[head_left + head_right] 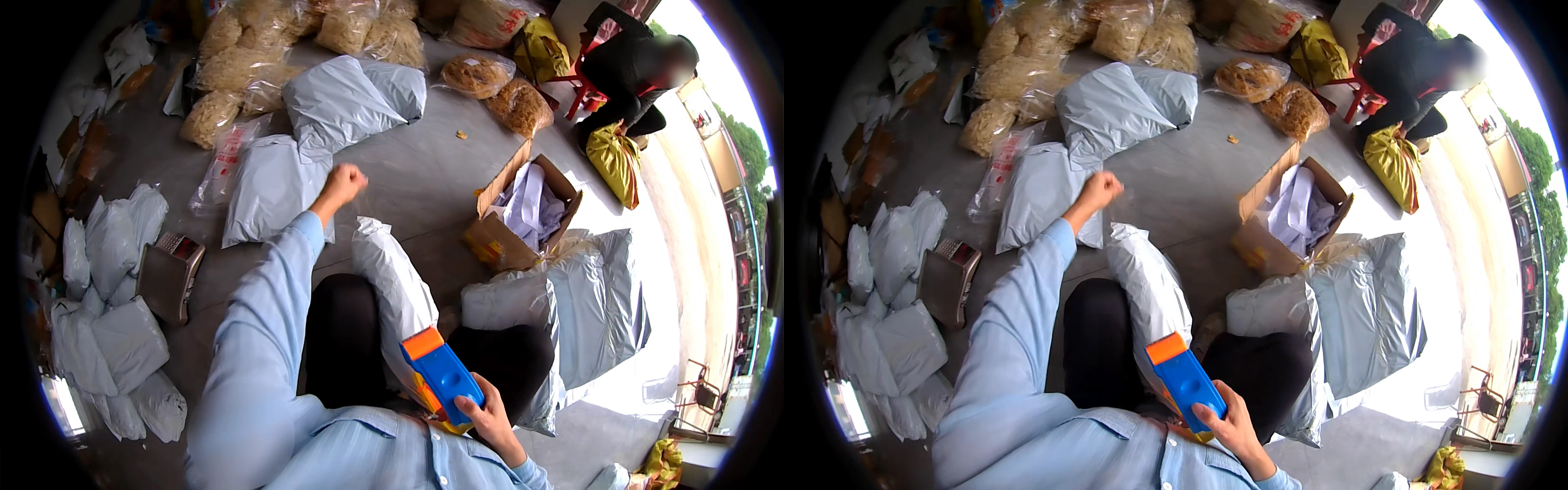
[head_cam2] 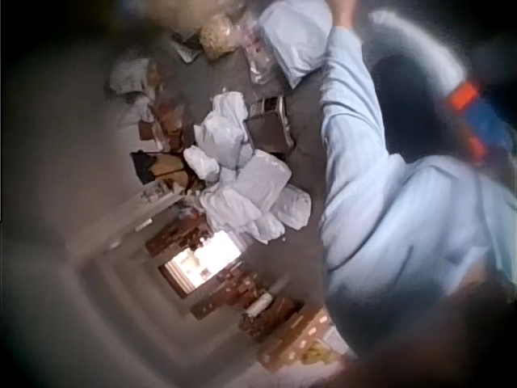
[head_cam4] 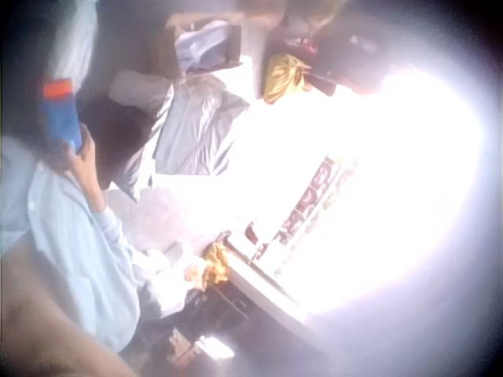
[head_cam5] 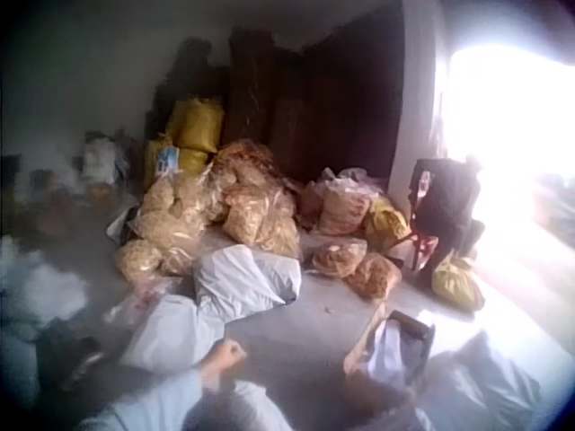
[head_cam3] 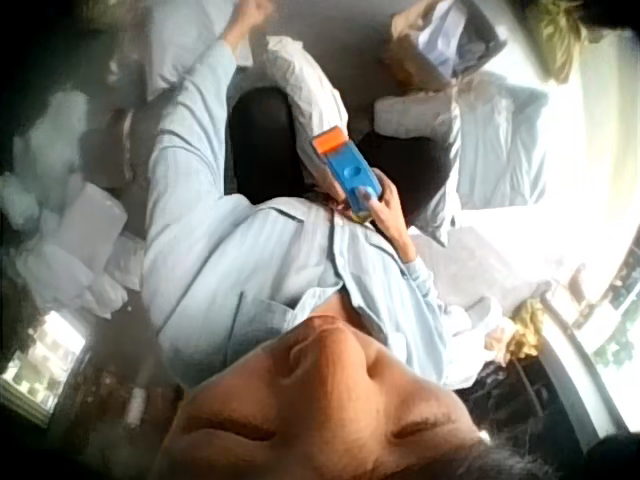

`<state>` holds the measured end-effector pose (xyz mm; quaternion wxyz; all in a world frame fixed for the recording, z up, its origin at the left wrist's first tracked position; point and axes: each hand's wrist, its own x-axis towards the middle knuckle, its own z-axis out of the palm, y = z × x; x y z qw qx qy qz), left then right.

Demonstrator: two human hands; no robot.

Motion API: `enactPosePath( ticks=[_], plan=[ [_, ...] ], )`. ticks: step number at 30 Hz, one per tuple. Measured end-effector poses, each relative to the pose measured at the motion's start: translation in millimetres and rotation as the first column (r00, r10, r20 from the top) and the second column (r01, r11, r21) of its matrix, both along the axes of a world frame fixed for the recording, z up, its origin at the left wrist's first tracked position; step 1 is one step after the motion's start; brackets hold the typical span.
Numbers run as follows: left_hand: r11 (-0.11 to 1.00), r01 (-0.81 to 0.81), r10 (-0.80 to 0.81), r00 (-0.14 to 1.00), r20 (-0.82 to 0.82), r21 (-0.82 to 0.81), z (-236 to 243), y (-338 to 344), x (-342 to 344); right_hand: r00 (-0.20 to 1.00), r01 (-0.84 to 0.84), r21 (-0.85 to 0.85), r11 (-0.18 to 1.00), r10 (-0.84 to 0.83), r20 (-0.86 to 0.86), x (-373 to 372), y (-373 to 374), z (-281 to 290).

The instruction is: The person seals multiple gray shipping bags using a handheld tape dispenser. They pick up each bag, fold the top, apply tape, and place the sealed bag aside. The process is repeated for several packages.

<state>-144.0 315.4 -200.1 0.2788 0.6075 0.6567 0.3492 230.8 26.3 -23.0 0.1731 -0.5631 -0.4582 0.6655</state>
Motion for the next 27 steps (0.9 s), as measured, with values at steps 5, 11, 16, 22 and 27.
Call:
enactPosePath(
  ticks=[5, 11, 16, 22, 27],
  plan=[
    [0.787, 0.541, -0.317, 0.767, 0.558, -0.297, -105, -49, 51, 0.998, 0.040, -0.052, 0.998, -0.037, 0.045, 12, -1, -7],
    [0.729, 0.350, -0.178, 0.927, 0.331, -0.589, -109, -40, 63, 0.998, 0.033, -0.029, 0.999, -0.032, 0.048, 17, -3, -14],
    [0.907, 0.401, -0.368, 0.904, 0.218, -0.127, -32, -20, 61, 0.997, 0.073, 0.001, 0.997, -0.073, -0.013, 21, -2, -21],
    [0.724, 0.690, -0.649, 0.677, -0.346, -0.008, 60, -95, 133, 0.995, 0.077, 0.007, 0.997, -0.076, -0.062, 22, 11, -16],
    [0.784, 0.615, -0.596, 0.705, -0.385, -0.086, 61, -106, 125, 0.973, 0.091, -0.060, 0.994, -0.102, -0.208, 79, -27, 38]
  ],
)
